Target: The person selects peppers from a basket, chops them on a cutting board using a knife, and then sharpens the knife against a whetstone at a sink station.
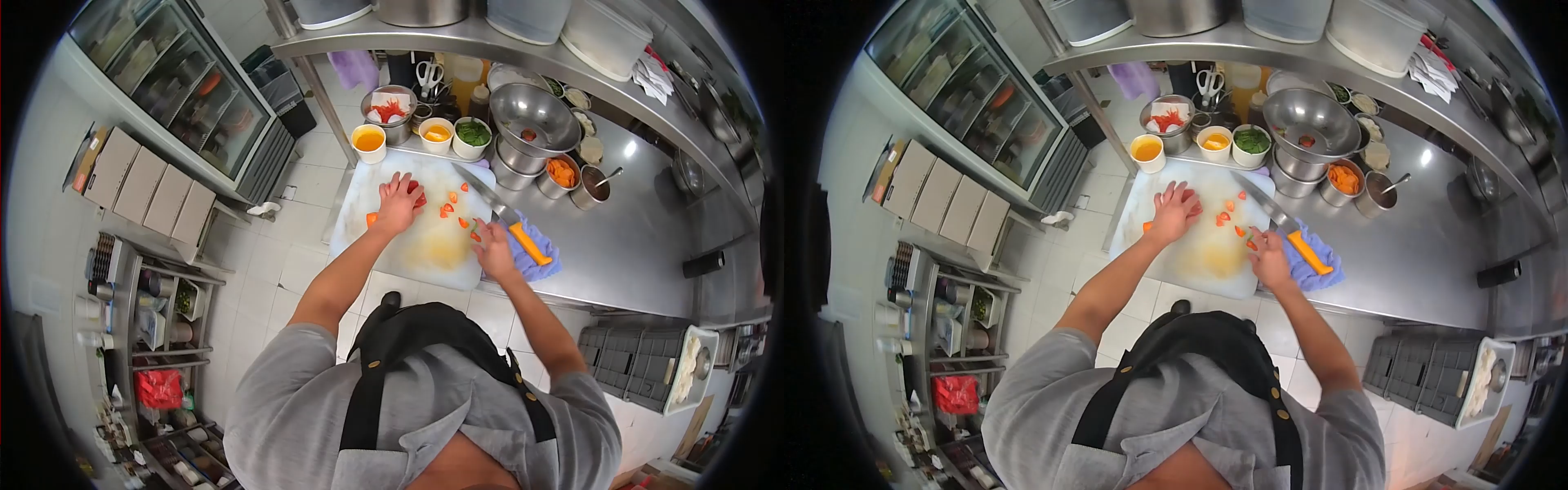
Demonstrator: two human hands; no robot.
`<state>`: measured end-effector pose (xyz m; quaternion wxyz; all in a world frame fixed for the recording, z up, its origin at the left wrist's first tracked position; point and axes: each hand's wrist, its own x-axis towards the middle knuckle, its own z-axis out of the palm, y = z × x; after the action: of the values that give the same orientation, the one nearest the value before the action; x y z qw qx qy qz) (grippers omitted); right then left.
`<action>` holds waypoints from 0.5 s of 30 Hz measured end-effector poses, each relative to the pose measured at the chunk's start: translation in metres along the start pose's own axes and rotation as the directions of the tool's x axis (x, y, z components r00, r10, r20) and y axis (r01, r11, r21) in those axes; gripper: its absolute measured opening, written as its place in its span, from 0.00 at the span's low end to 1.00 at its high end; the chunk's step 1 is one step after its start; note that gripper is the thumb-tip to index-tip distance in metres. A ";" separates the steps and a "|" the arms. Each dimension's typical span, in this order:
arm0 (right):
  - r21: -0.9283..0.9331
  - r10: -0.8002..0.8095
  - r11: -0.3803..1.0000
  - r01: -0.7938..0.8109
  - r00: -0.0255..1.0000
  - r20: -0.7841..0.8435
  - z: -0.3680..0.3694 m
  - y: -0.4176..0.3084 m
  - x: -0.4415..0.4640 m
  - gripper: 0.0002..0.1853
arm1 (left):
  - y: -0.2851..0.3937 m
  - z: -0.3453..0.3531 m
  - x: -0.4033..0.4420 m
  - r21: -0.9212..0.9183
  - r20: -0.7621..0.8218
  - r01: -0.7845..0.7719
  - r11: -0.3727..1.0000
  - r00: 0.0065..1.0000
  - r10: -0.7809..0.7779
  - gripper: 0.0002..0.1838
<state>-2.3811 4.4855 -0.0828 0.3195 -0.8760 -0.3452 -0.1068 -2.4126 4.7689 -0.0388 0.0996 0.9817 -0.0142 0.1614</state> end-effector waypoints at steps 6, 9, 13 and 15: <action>0.077 0.220 0.973 -0.217 0.975 -0.031 0.014 0.012 0.023 0.37 | 0.029 -0.050 -0.056 0.008 0.015 0.573 0.820 0.819 -0.573 0.32; 0.081 0.229 0.970 -0.227 0.973 -0.012 0.015 0.019 0.030 0.37 | -0.014 0.007 -0.093 -0.521 -0.027 0.430 0.737 0.855 -0.518 0.35; 0.117 0.272 0.952 -0.282 0.957 0.098 0.013 0.003 0.039 0.31 | -0.022 0.011 -0.063 -0.487 -0.199 0.345 0.802 0.850 -0.487 0.36; 0.158 0.299 0.935 -0.316 0.946 0.124 0.006 -0.011 0.035 0.30 | -0.007 -0.019 -0.055 -0.333 -0.326 0.363 0.870 0.821 -0.468 0.35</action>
<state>-2.3629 4.5137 -0.0681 0.3911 -0.8917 -0.2271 0.0185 -2.4701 4.7792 -0.0400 0.2591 0.8859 0.2015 0.3278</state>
